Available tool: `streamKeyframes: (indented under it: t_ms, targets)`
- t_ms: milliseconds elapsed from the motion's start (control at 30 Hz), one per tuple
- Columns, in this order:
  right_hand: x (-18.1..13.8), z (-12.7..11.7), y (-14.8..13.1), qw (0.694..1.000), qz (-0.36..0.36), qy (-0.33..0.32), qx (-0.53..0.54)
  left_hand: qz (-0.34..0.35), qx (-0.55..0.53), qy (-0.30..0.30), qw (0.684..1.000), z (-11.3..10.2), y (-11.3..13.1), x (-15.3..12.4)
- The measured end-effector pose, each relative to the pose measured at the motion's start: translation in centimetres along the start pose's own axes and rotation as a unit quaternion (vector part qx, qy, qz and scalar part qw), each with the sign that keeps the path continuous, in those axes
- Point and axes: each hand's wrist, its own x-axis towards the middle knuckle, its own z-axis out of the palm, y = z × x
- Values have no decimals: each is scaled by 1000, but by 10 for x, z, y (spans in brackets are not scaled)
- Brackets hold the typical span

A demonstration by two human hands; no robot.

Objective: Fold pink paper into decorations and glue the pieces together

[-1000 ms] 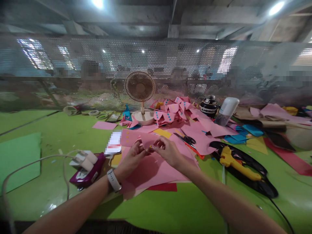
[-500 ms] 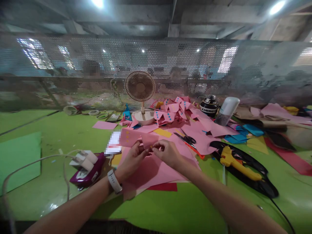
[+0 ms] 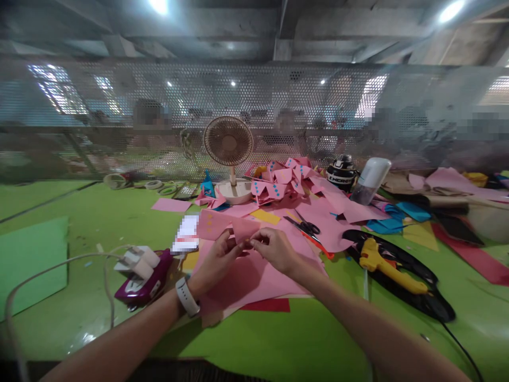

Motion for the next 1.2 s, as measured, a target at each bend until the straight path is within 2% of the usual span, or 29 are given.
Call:
streamKeyframes:
  t_ms: [333, 600, 867, 1200]
  targets:
    - [3, -6, -6, 1000, 7, 13, 7, -44, -13, 2, 999, -1, 4, -1]
    - [5, -15, -10, 994, -54, 52, -76, -56, 26, -12, 998, -2, 1, -1]
    - [5, -18, -16, 994, -58, 34, -81, -30, 42, -39, 998, -3, -4, 1]
    - [3, -23, -20, 984, -54, 9, -170, -30, 44, -39, 998, -4, -8, 1]
